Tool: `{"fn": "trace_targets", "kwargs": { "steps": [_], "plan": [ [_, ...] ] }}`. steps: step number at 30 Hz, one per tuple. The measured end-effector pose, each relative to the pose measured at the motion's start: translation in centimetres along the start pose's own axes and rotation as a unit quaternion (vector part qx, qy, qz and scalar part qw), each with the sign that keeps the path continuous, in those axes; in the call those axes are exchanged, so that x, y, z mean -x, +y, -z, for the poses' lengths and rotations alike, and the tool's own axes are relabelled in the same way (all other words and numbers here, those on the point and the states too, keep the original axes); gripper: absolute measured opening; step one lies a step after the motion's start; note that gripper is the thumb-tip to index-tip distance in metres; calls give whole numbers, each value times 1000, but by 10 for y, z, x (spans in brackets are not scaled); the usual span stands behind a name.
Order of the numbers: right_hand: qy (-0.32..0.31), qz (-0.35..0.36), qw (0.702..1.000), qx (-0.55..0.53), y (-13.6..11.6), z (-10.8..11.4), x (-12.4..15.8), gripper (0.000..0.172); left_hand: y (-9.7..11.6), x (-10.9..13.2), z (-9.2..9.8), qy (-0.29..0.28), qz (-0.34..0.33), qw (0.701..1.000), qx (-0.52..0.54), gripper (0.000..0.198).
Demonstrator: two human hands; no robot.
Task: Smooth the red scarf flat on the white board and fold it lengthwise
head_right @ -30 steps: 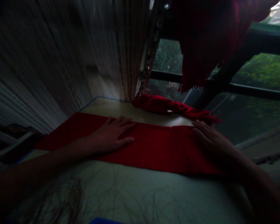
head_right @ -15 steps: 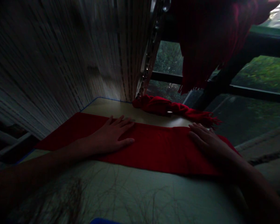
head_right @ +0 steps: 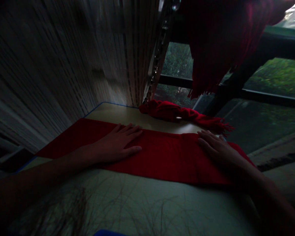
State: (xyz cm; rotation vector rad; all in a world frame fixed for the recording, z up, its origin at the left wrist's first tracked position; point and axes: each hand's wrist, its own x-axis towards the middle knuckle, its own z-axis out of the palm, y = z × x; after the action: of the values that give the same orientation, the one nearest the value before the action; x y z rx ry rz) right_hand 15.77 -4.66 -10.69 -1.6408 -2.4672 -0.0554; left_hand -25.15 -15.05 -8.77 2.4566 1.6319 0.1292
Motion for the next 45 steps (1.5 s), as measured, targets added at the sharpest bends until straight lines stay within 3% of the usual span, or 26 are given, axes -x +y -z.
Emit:
{"fn": "trace_targets", "kwargs": {
  "steps": [10, 24, 29, 40, 45],
  "plan": [
    [-10, -8, 998, -69, -5, 3, 2, 67, 2, 0, 1, 9, 1, 1000, -3, 78],
    [-14, -18, 998, -61, -2, 3, -1, 71, 3, 0, 1, 8, 5, 1000, 1, 78],
    [6, -15, 998, -64, -3, 2, 1, 65, 3, 1, 2, 5, 2, 1000, 4, 78],
    [-30, -17, 999, -37, -7, 1, 0, 71, 2, 1, 1, 11, -2, 1000, 7, 79],
    [-9, -14, 999, -51, -2, -2, 0, 66, 2, 0, 1, 6, 3, 1000, 6, 78]
  ]
}}
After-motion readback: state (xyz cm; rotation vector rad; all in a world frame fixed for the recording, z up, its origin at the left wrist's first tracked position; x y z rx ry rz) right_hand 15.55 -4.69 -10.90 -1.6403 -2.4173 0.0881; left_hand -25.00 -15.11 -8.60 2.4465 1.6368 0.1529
